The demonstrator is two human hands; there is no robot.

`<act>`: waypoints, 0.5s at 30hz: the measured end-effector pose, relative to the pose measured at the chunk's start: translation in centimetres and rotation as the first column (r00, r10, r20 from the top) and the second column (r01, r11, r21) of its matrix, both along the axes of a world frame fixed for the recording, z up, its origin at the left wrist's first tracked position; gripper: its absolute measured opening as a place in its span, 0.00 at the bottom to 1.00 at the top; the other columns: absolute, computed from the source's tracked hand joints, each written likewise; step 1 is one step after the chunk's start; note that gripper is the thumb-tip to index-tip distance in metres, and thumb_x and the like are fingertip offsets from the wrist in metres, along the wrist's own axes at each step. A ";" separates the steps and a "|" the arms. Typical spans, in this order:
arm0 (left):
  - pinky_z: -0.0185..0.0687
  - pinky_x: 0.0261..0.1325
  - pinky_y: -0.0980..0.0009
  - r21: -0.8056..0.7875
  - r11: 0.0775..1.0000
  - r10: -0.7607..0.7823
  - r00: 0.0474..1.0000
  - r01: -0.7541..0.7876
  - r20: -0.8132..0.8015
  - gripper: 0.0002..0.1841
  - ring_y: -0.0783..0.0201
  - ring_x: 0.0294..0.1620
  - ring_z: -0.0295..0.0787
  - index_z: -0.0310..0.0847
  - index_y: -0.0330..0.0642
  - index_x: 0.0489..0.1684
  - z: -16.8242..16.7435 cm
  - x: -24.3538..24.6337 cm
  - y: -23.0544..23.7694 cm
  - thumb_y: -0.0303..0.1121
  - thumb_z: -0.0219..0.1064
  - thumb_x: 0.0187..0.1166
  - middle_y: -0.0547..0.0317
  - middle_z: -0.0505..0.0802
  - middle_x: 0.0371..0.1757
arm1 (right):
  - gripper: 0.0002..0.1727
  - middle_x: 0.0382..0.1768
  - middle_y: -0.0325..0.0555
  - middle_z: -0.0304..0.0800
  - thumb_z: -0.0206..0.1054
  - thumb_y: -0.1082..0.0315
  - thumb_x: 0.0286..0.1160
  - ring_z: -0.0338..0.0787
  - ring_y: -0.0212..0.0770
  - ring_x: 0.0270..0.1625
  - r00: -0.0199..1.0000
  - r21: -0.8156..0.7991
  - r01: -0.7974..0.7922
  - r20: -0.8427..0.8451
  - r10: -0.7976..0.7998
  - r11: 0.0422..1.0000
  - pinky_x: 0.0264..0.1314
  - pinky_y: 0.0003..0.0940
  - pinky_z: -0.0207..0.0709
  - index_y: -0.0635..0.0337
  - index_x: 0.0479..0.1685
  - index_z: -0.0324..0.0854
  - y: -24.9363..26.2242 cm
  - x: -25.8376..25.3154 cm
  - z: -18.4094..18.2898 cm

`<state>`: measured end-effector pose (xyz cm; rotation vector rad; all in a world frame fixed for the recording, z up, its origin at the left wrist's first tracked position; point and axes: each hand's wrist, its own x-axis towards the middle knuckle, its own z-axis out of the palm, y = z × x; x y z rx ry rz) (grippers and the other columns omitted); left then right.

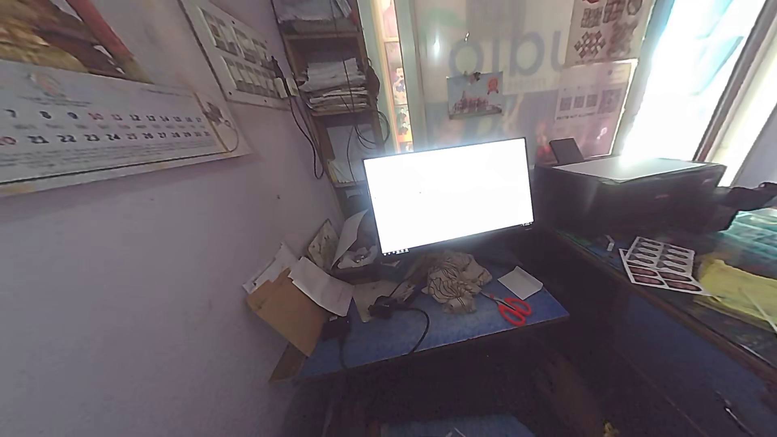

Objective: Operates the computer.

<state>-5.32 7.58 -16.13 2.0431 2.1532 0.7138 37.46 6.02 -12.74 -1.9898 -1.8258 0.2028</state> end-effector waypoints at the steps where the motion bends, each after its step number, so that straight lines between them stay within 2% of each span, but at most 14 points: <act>1: 0.62 0.83 0.36 0.010 1.000 -0.001 1.000 0.001 0.002 0.25 0.30 0.81 0.72 0.81 0.29 0.69 0.0 0.0 -0.1 0.39 0.63 0.80 0.30 0.77 0.80 | 0.28 0.88 0.60 0.66 0.58 0.53 0.87 0.67 0.60 0.89 1.000 -0.007 0.003 -0.006 -0.004 1.000 0.90 0.54 0.60 0.51 0.84 0.75 0.0 0.0 0.0; 5: 0.64 0.83 0.38 0.007 1.000 0.001 1.000 -0.001 -0.006 0.23 0.33 0.81 0.73 0.82 0.31 0.68 0.2 0.1 0.2 0.38 0.63 0.81 0.34 0.78 0.81 | 0.27 0.86 0.56 0.69 0.60 0.53 0.85 0.71 0.58 0.87 0.999 0.049 0.019 0.026 -0.020 0.999 0.88 0.53 0.65 0.51 0.80 0.78 0.5 0.7 -1.4; 7: 0.63 0.83 0.38 0.007 1.000 -0.005 1.000 0.005 -0.017 0.23 0.32 0.82 0.72 0.82 0.30 0.68 0.4 0.2 0.3 0.38 0.62 0.81 0.33 0.78 0.81 | 0.27 0.87 0.58 0.68 0.57 0.52 0.86 0.70 0.59 0.87 1.000 0.059 0.002 0.031 -0.003 0.998 0.88 0.54 0.64 0.50 0.81 0.77 0.6 0.8 -1.4; 12: 0.60 0.87 0.42 -0.127 0.992 0.005 0.999 -0.011 -0.049 0.25 0.37 0.87 0.66 0.79 0.34 0.73 1.6 0.4 0.1 0.41 0.54 0.84 0.34 0.75 0.84 | 0.27 0.87 0.60 0.66 0.55 0.53 0.88 0.69 0.61 0.87 0.999 0.042 -0.019 0.027 0.018 0.999 0.89 0.54 0.62 0.50 0.82 0.76 0.4 0.7 -1.1; 15: 0.60 0.86 0.39 -0.069 0.998 0.011 0.999 -0.013 -0.033 0.25 0.34 0.85 0.68 0.80 0.32 0.71 0.9 0.3 0.1 0.40 0.57 0.83 0.33 0.77 0.82 | 0.27 0.87 0.60 0.67 0.57 0.53 0.87 0.70 0.60 0.87 1.000 0.032 -0.017 0.020 0.016 0.999 0.89 0.54 0.63 0.50 0.82 0.76 0.5 0.8 -1.2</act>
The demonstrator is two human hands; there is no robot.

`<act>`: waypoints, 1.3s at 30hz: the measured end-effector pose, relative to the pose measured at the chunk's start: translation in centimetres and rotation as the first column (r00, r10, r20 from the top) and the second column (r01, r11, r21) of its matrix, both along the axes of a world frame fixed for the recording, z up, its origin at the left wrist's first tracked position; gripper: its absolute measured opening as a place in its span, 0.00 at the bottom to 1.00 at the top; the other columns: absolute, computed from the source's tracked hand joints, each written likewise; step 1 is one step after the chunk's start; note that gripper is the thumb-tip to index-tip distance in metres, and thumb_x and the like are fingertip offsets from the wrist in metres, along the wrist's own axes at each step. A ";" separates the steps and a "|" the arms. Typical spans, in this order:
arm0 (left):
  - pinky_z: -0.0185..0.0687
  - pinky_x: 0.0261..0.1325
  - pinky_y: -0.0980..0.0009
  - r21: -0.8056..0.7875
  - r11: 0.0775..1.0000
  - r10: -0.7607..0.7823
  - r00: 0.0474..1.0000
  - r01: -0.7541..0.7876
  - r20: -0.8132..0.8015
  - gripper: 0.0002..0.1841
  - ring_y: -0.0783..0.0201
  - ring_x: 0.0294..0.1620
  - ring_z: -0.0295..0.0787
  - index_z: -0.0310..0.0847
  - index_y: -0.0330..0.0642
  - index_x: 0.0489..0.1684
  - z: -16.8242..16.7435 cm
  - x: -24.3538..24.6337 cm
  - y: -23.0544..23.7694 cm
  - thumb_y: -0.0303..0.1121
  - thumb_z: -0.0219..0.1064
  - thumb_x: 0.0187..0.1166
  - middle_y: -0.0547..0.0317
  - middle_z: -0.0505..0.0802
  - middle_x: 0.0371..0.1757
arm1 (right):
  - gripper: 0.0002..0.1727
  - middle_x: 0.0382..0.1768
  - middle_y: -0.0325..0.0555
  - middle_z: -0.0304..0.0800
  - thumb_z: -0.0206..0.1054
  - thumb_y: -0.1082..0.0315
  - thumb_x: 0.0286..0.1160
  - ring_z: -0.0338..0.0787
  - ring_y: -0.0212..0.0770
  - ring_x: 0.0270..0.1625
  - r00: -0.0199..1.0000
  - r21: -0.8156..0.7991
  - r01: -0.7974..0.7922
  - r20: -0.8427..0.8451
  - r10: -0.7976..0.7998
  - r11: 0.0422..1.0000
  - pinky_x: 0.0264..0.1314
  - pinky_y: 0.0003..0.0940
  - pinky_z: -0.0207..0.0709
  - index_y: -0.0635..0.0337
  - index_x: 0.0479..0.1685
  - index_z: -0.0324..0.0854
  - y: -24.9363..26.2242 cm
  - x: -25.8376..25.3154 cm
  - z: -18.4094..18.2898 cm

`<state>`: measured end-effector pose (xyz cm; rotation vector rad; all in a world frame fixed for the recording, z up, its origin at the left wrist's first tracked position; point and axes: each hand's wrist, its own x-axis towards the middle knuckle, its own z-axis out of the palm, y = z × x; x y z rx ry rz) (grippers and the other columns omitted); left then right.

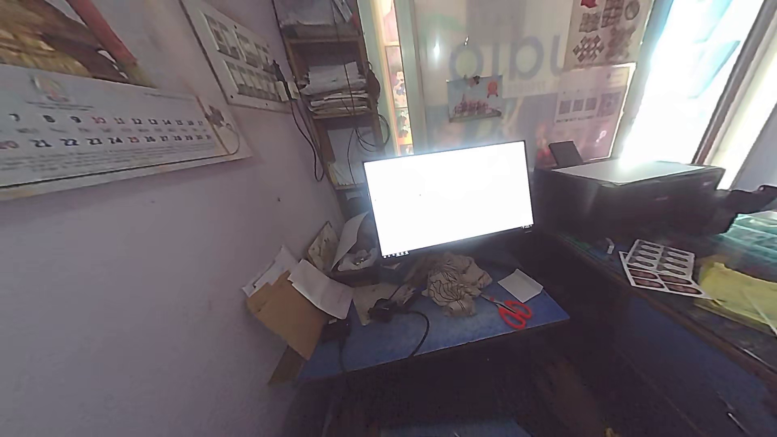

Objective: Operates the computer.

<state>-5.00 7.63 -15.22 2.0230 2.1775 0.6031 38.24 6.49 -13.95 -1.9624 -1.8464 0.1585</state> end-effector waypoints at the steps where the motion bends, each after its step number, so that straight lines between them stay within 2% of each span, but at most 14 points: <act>1: 0.59 0.86 0.40 -0.012 1.000 0.007 1.000 -0.007 -0.016 0.25 0.36 0.86 0.67 0.80 0.33 0.71 0.0 0.0 0.0 0.41 0.55 0.83 0.34 0.76 0.82 | 0.27 0.86 0.60 0.68 0.57 0.53 0.87 0.71 0.61 0.87 1.000 -0.004 0.000 -0.004 0.000 1.000 0.88 0.54 0.64 0.50 0.82 0.76 0.0 -0.1 0.1; 6: 0.60 0.86 0.41 0.013 1.000 0.010 0.999 -0.009 -0.049 0.25 0.37 0.86 0.68 0.81 0.35 0.70 -1.3 -0.3 0.3 0.43 0.54 0.83 0.35 0.78 0.81 | 0.27 0.87 0.58 0.68 0.57 0.52 0.87 0.71 0.60 0.87 1.000 -0.017 0.007 -0.017 -0.007 1.000 0.88 0.55 0.64 0.48 0.83 0.76 -0.2 -0.1 -0.1; 11: 0.60 0.86 0.40 0.021 1.000 0.004 0.999 -0.003 -0.044 0.25 0.37 0.86 0.69 0.81 0.36 0.71 -1.0 -0.3 0.2 0.42 0.55 0.82 0.35 0.78 0.81 | 0.28 0.87 0.57 0.67 0.56 0.52 0.88 0.69 0.59 0.88 1.000 -0.018 0.004 -0.024 -0.004 1.000 0.90 0.53 0.61 0.48 0.83 0.75 -0.2 -0.2 0.1; 13: 0.61 0.85 0.40 0.009 1.000 -0.001 1.000 0.002 -0.024 0.24 0.36 0.85 0.69 0.81 0.35 0.71 -0.4 -0.2 0.0 0.41 0.57 0.82 0.36 0.78 0.81 | 0.28 0.87 0.57 0.68 0.55 0.52 0.88 0.69 0.59 0.88 1.000 -0.013 0.002 -0.017 -0.002 1.000 0.90 0.53 0.61 0.47 0.84 0.75 -0.1 -0.1 -0.1; 16: 0.62 0.84 0.36 0.091 0.996 -0.015 1.000 0.015 -0.004 0.24 0.31 0.83 0.70 0.83 0.31 0.67 -1.2 -0.5 0.1 0.39 0.62 0.79 0.33 0.78 0.81 | 0.27 0.86 0.55 0.69 0.55 0.52 0.88 0.69 0.57 0.88 1.000 -0.007 0.000 -0.017 0.000 1.000 0.90 0.53 0.62 0.46 0.84 0.75 0.0 -0.2 0.1; 19: 0.58 0.86 0.37 0.086 0.996 -0.008 1.000 0.009 -0.012 0.24 0.30 0.84 0.68 0.82 0.31 0.69 -1.5 -0.5 0.1 0.39 0.63 0.80 0.31 0.76 0.82 | 0.27 0.85 0.57 0.72 0.55 0.53 0.89 0.72 0.58 0.86 1.000 0.025 -0.008 -0.014 0.009 1.000 0.88 0.54 0.64 0.48 0.83 0.76 0.0 -0.1 -0.1; 23: 0.58 0.86 0.38 0.024 1.000 0.004 1.000 -0.003 -0.019 0.25 0.32 0.85 0.67 0.81 0.32 0.71 -0.9 -0.2 0.0 0.40 0.60 0.82 0.32 0.76 0.82 | 0.27 0.87 0.56 0.69 0.54 0.53 0.89 0.70 0.58 0.87 1.000 0.002 -0.002 -0.025 0.003 1.000 0.89 0.53 0.63 0.49 0.83 0.75 -0.2 -0.1 0.0; 25: 0.58 0.87 0.41 -0.067 0.998 0.002 0.999 -0.005 -0.041 0.25 0.35 0.87 0.66 0.78 0.35 0.75 0.4 0.1 -0.1 0.41 0.55 0.85 0.34 0.76 0.83 | 0.27 0.87 0.56 0.69 0.54 0.54 0.88 0.70 0.58 0.87 1.000 0.010 0.005 -0.011 -0.005 1.000 0.90 0.53 0.62 0.52 0.83 0.75 -0.2 -0.1 0.0; 29: 0.59 0.86 0.41 -0.051 0.999 0.000 0.999 -0.002 -0.054 0.26 0.35 0.86 0.68 0.78 0.35 0.74 0.2 0.1 -0.2 0.42 0.53 0.84 0.34 0.78 0.82 | 0.28 0.83 0.61 0.74 0.55 0.57 0.86 0.71 0.59 0.86 0.998 -0.027 0.056 -0.010 -0.056 0.998 0.91 0.53 0.60 0.60 0.82 0.74 -0.2 -0.7 1.5; 34: 0.58 0.87 0.41 -0.064 0.998 0.000 0.999 -0.003 -0.042 0.26 0.35 0.87 0.67 0.78 0.37 0.75 0.1 -0.1 0.0 0.42 0.54 0.84 0.36 0.77 0.82 | 0.32 0.83 0.62 0.73 0.59 0.56 0.82 0.72 0.61 0.85 0.997 0.001 0.070 0.031 -0.070 0.998 0.88 0.55 0.64 0.59 0.85 0.70 0.3 0.0 0.3; 37: 0.58 0.87 0.41 -0.058 0.998 0.000 1.000 -0.002 -0.029 0.26 0.35 0.87 0.67 0.78 0.35 0.75 0.6 0.0 -0.2 0.42 0.55 0.84 0.34 0.77 0.82 | 0.31 0.83 0.63 0.72 0.58 0.58 0.84 0.73 0.60 0.85 0.998 -0.046 0.067 0.017 -0.066 0.997 0.87 0.54 0.64 0.60 0.85 0.70 -0.2 -0.9 1.7; 39: 0.58 0.87 0.41 -0.048 0.999 -0.001 1.000 0.000 -0.028 0.26 0.35 0.86 0.67 0.78 0.35 0.75 0.5 0.0 -0.3 0.42 0.56 0.84 0.34 0.76 0.82 | 0.31 0.84 0.65 0.69 0.59 0.60 0.83 0.70 0.63 0.86 0.999 -0.098 0.033 -0.017 -0.034 0.995 0.88 0.57 0.62 0.57 0.87 0.68 -0.5 -1.2 2.8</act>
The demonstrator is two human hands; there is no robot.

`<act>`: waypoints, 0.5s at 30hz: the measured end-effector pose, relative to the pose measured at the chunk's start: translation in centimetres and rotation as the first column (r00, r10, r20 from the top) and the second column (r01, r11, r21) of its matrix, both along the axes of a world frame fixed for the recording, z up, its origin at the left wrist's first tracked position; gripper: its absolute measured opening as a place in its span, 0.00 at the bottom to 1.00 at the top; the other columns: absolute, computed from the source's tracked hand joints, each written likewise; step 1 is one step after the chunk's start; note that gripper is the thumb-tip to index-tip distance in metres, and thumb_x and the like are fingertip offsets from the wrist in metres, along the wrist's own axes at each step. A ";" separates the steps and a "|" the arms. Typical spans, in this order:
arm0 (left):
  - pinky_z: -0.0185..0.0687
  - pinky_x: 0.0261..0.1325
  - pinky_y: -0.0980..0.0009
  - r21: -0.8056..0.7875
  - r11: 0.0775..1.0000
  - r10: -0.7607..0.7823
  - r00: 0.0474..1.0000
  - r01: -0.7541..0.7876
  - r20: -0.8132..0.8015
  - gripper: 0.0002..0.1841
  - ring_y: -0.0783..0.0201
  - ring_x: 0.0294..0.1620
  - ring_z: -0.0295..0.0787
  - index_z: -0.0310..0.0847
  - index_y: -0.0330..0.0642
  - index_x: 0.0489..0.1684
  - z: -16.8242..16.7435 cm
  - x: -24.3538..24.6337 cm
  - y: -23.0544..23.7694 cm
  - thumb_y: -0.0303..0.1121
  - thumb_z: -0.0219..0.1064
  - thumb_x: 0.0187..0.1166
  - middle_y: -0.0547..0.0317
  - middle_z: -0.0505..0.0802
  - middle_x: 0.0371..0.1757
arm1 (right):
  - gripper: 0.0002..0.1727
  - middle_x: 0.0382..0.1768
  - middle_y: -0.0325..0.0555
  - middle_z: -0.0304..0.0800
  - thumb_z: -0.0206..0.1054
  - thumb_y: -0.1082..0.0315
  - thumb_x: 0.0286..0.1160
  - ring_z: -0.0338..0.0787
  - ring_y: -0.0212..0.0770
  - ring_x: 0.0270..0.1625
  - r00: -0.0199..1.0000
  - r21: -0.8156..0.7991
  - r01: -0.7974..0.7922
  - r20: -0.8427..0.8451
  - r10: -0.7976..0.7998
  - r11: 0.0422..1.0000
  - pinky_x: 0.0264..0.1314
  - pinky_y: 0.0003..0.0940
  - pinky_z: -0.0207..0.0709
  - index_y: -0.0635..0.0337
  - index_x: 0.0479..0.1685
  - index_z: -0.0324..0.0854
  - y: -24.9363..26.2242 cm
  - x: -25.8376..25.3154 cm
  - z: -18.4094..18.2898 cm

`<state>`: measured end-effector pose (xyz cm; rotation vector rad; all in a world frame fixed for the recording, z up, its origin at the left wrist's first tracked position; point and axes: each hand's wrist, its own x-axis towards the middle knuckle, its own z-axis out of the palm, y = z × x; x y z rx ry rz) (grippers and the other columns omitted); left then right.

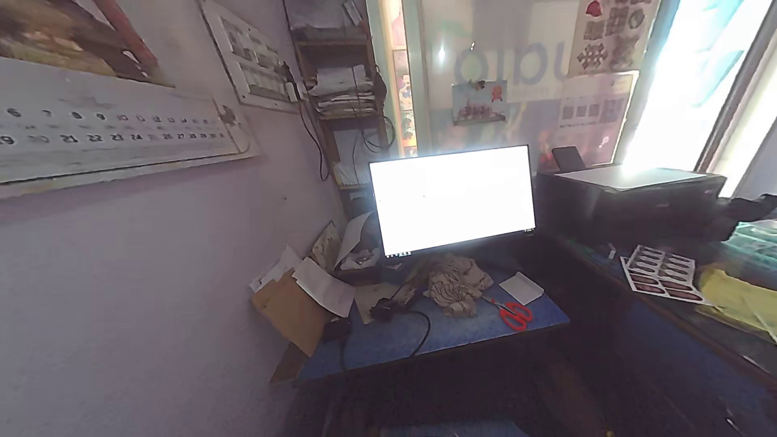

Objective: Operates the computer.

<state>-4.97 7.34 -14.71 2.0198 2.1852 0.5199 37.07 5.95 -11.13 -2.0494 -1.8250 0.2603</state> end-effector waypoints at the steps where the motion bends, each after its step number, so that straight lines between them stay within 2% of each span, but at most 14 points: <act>1: 0.59 0.86 0.40 0.029 1.000 0.002 1.000 -0.001 -0.006 0.26 0.34 0.85 0.68 0.79 0.34 0.74 -0.4 0.0 0.0 0.42 0.56 0.83 0.33 0.77 0.81 | 0.32 0.84 0.66 0.69 0.59 0.60 0.82 0.69 0.65 0.86 1.000 -0.026 -0.018 -0.015 0.018 0.999 0.88 0.59 0.61 0.56 0.88 0.67 -0.2 -0.2 0.7; 4: 0.60 0.86 0.38 0.130 0.991 0.023 0.999 -0.016 -0.048 0.27 0.30 0.82 0.73 0.81 0.29 0.71 -1.9 0.1 -0.1 0.43 0.58 0.84 0.31 0.82 0.77 | 0.34 0.81 0.67 0.73 0.66 0.58 0.78 0.73 0.67 0.83 0.999 0.012 -0.037 -0.001 0.037 0.999 0.85 0.61 0.64 0.56 0.85 0.71 -0.1 0.3 -0.3; 5: 0.62 0.84 0.38 0.117 0.992 0.045 0.997 -0.037 -0.064 0.27 0.31 0.81 0.75 0.80 0.28 0.71 -1.7 0.3 -0.2 0.44 0.60 0.84 0.31 0.83 0.75 | 0.35 0.81 0.67 0.72 0.66 0.56 0.77 0.73 0.67 0.83 0.999 0.007 -0.041 0.016 0.041 0.999 0.85 0.61 0.64 0.55 0.85 0.71 -0.1 0.5 -0.7; 7: 0.58 0.87 0.39 0.041 0.998 0.060 0.997 -0.057 -0.055 0.29 0.34 0.83 0.72 0.78 0.30 0.74 -1.7 0.2 -0.2 0.46 0.60 0.84 0.32 0.82 0.77 | 0.34 0.82 0.65 0.72 0.66 0.54 0.77 0.71 0.66 0.84 0.999 -0.023 -0.033 0.038 0.034 0.999 0.86 0.60 0.63 0.55 0.84 0.72 -0.2 0.5 -0.8; 9: 0.56 0.89 0.41 0.019 0.998 0.065 0.998 -0.065 0.003 0.29 0.36 0.85 0.69 0.78 0.30 0.75 -1.5 -0.1 0.0 0.45 0.62 0.82 0.32 0.80 0.79 | 0.31 0.80 0.65 0.75 0.66 0.54 0.78 0.73 0.66 0.83 0.997 -0.011 -0.013 0.071 0.014 1.000 0.86 0.60 0.64 0.56 0.80 0.77 -0.1 0.7 -1.8; 10: 0.56 0.89 0.42 -0.007 0.997 0.071 0.997 -0.071 0.022 0.29 0.37 0.85 0.70 0.77 0.31 0.76 -1.2 0.0 0.1 0.44 0.61 0.82 0.33 0.80 0.79 | 0.30 0.80 0.65 0.76 0.63 0.55 0.80 0.73 0.66 0.83 0.996 -0.021 -0.013 0.088 0.015 1.000 0.87 0.60 0.62 0.58 0.80 0.77 -0.1 0.6 -1.7; 12: 0.57 0.89 0.43 0.035 0.998 0.050 0.998 -0.051 0.033 0.28 0.37 0.84 0.71 0.79 0.31 0.73 0.0 0.3 0.0 0.44 0.61 0.80 0.33 0.82 0.77 | 0.29 0.79 0.69 0.75 0.59 0.56 0.84 0.72 0.67 0.84 0.993 -0.047 -0.002 0.119 0.008 0.999 0.89 0.59 0.60 0.67 0.78 0.76 -0.3 0.1 -1.2; 13: 0.57 0.88 0.42 0.066 0.997 0.024 0.999 -0.027 0.035 0.28 0.35 0.83 0.72 0.80 0.29 0.72 0.9 0.5 -0.2 0.41 0.61 0.80 0.31 0.82 0.76 | 0.30 0.80 0.69 0.74 0.57 0.56 0.85 0.72 0.66 0.84 0.991 -0.050 0.000 0.133 0.006 0.999 0.89 0.58 0.60 0.67 0.79 0.75 -0.3 0.1 -1.1; 15: 0.54 0.90 0.43 -0.021 1.000 0.001 1.000 -0.001 -0.001 0.27 0.34 0.86 0.67 0.75 0.29 0.77 3.1 0.9 -0.7 0.39 0.61 0.85 0.30 0.78 0.80 | 0.30 0.79 0.68 0.76 0.59 0.56 0.85 0.74 0.67 0.83 0.989 -0.039 -0.024 0.142 0.029 0.999 0.88 0.58 0.62 0.68 0.78 0.76 -0.4 -0.1 -0.6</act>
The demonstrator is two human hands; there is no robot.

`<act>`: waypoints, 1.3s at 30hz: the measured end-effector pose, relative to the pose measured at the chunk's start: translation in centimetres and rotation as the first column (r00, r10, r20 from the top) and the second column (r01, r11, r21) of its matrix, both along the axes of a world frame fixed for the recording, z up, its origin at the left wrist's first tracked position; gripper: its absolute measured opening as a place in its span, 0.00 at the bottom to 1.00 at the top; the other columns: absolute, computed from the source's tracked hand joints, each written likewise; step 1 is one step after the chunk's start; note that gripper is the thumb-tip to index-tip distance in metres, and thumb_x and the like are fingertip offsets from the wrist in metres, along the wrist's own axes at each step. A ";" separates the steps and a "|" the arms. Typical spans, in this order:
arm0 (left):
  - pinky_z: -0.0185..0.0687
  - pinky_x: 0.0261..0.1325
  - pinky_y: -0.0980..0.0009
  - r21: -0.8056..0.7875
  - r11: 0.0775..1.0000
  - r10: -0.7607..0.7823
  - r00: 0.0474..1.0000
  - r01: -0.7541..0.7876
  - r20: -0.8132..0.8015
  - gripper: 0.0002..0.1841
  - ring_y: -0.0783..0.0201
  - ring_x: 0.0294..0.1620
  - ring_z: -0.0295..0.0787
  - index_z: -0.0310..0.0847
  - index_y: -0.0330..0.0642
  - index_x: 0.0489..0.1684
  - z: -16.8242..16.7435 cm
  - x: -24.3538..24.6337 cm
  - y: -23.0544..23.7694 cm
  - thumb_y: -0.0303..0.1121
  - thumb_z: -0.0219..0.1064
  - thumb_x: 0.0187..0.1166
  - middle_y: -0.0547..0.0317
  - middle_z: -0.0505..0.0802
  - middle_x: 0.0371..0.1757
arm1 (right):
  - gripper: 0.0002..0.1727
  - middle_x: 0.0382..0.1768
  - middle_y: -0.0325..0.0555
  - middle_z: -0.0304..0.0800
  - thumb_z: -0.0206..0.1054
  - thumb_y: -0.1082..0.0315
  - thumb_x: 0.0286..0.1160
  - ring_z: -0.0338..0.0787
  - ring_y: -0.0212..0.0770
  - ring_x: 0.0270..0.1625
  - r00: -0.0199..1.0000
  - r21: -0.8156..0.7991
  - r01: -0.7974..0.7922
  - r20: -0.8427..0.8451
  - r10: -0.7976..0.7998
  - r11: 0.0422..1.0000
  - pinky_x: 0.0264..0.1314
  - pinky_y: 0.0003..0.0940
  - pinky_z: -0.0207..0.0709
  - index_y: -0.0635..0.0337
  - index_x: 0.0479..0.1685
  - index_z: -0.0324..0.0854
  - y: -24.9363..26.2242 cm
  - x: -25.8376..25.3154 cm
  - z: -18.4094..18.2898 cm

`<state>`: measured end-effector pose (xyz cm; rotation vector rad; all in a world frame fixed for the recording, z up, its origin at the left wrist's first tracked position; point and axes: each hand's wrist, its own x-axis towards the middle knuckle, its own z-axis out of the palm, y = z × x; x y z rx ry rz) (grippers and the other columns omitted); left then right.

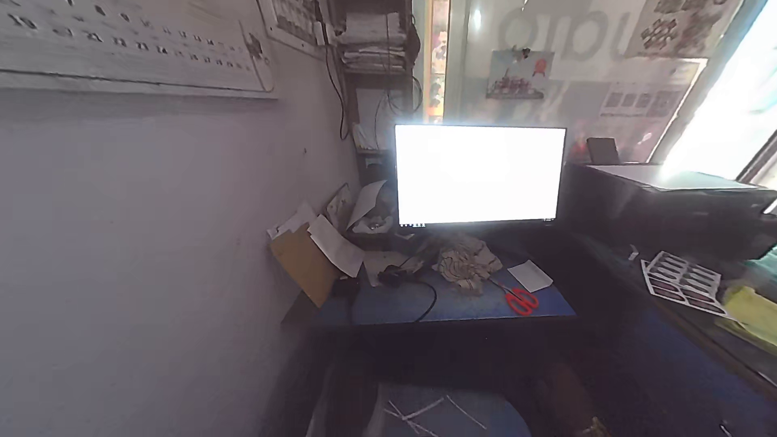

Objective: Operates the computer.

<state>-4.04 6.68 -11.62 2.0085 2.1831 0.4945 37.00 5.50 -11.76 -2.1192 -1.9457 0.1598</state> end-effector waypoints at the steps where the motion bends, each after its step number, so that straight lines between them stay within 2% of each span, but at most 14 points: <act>1: 0.54 0.89 0.42 0.030 1.000 0.002 1.000 -0.002 -0.022 0.27 0.34 0.86 0.68 0.77 0.29 0.76 -1.0 -0.2 0.2 0.40 0.62 0.83 0.30 0.79 0.80 | 0.30 0.78 0.67 0.77 0.60 0.55 0.84 0.74 0.66 0.83 1.000 -0.018 -0.007 0.014 0.007 1.000 0.88 0.58 0.63 0.67 0.78 0.77 0.1 0.0 0.1; 3: 0.54 0.90 0.41 0.137 0.991 0.014 0.999 -0.008 -0.045 0.28 0.35 0.87 0.66 0.80 0.32 0.74 -4.4 -1.2 1.0 0.44 0.64 0.79 0.33 0.79 0.80 | 0.32 0.81 0.63 0.75 0.60 0.51 0.82 0.72 0.63 0.85 0.999 -0.008 0.004 0.052 -0.004 1.000 0.87 0.57 0.63 0.62 0.79 0.76 0.3 0.5 -1.2; 6: 0.53 0.90 0.40 0.219 0.976 0.011 0.999 -0.002 -0.037 0.30 0.36 0.89 0.64 0.79 0.32 0.74 -6.2 -1.7 1.5 0.45 0.62 0.79 0.34 0.77 0.83 | 0.30 0.80 0.64 0.75 0.64 0.51 0.78 0.75 0.64 0.82 0.998 0.101 -0.004 0.069 -0.002 0.995 0.83 0.58 0.69 0.61 0.75 0.81 0.4 1.0 -2.7; 8: 0.57 0.88 0.40 0.221 0.975 0.009 1.000 -0.002 -0.029 0.31 0.37 0.88 0.65 0.79 0.33 0.75 -6.7 -1.9 1.8 0.47 0.59 0.80 0.36 0.77 0.83 | 0.29 0.77 0.65 0.78 0.64 0.52 0.77 0.77 0.64 0.80 0.998 0.141 -0.003 0.068 -0.006 0.990 0.81 0.58 0.71 0.60 0.72 0.83 0.5 0.9 -2.9; 12: 0.62 0.86 0.40 0.159 0.987 0.001 1.000 -0.003 0.009 0.27 0.36 0.85 0.69 0.81 0.33 0.71 -6.2 -1.8 2.0 0.44 0.62 0.80 0.35 0.79 0.81 | 0.28 0.79 0.62 0.77 0.67 0.55 0.73 0.76 0.64 0.81 0.999 0.189 -0.015 0.046 0.006 0.982 0.82 0.59 0.71 0.57 0.73 0.84 0.5 0.9 -2.8; 17: 0.62 0.86 0.41 0.115 0.993 0.013 0.999 -0.019 0.049 0.25 0.39 0.86 0.69 0.83 0.37 0.70 -5.6 -1.7 2.1 0.44 0.63 0.80 0.40 0.78 0.82 | 0.28 0.77 0.61 0.80 0.67 0.56 0.72 0.78 0.64 0.79 0.998 0.226 -0.037 0.055 0.025 0.973 0.81 0.59 0.72 0.55 0.72 0.85 0.6 1.1 -3.1; 24: 0.64 0.83 0.38 0.143 0.989 0.011 0.996 -0.023 0.086 0.24 0.34 0.83 0.72 0.83 0.36 0.69 -6.1 -1.8 2.0 0.40 0.64 0.78 0.35 0.80 0.79 | 0.27 0.74 0.60 0.83 0.68 0.59 0.70 0.81 0.64 0.77 0.998 0.275 -0.056 0.019 0.053 0.960 0.78 0.60 0.74 0.53 0.71 0.86 0.9 1.3 -3.2; 28: 0.62 0.84 0.38 0.131 0.991 0.010 0.996 -0.021 0.086 0.25 0.34 0.84 0.70 0.82 0.36 0.71 -6.4 -1.8 2.1 0.40 0.65 0.78 0.35 0.79 0.80 | 0.27 0.75 0.60 0.82 0.70 0.60 0.69 0.81 0.64 0.77 0.999 0.261 -0.053 0.008 0.053 0.964 0.79 0.59 0.74 0.53 0.72 0.85 0.8 1.1 -3.0; 35: 0.66 0.82 0.38 0.177 0.984 -0.001 0.996 -0.015 0.086 0.23 0.33 0.82 0.72 0.83 0.36 0.68 -6.7 -1.9 2.0 0.39 0.65 0.77 0.35 0.81 0.79 | 0.26 0.74 0.59 0.83 0.69 0.60 0.69 0.81 0.63 0.76 0.998 0.263 -0.055 0.008 0.055 0.963 0.77 0.59 0.75 0.51 0.71 0.86 0.7 1.1 -3.1; 39: 0.64 0.84 0.39 0.124 0.992 0.020 0.996 -0.030 0.086 0.24 0.34 0.84 0.70 0.82 0.37 0.70 -6.7 -1.9 2.0 0.40 0.64 0.78 0.35 0.79 0.80 | 0.26 0.73 0.57 0.84 0.67 0.58 0.70 0.82 0.62 0.75 0.998 0.301 -0.069 0.031 0.063 0.951 0.76 0.59 0.76 0.50 0.71 0.87 0.7 1.1 -3.6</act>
